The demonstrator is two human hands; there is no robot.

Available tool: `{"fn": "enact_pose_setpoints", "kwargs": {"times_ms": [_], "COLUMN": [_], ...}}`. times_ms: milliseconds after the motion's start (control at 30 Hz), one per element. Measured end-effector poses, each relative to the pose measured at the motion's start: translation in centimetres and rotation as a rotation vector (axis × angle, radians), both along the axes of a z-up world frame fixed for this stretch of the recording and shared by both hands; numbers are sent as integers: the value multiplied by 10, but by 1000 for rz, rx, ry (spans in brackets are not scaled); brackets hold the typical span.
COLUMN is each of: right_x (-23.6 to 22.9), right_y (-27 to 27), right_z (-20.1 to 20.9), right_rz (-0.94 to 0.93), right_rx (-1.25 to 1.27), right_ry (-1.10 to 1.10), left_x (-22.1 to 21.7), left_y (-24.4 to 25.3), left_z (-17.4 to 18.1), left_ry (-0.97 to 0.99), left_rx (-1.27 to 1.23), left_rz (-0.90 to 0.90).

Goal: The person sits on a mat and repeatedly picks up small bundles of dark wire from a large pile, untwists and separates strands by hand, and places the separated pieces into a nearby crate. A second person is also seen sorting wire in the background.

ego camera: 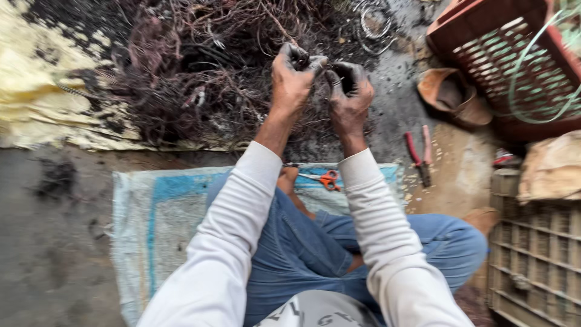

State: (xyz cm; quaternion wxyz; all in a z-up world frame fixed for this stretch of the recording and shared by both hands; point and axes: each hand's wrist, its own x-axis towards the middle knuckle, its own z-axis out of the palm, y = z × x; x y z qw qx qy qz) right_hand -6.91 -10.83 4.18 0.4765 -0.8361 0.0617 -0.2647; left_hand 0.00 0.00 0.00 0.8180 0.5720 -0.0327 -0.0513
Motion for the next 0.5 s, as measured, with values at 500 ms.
{"fn": "enact_pose_setpoints", "kwargs": {"times_ms": [500], "right_x": [25], "right_y": [5], "right_z": [-69], "right_rz": [-218], "right_rx": [861], "right_ry": [-247], "left_x": [-8], "left_y": [-22], "left_z": [-5], "left_ry": [298], "left_rx": [-33], "left_rz": [8]}}
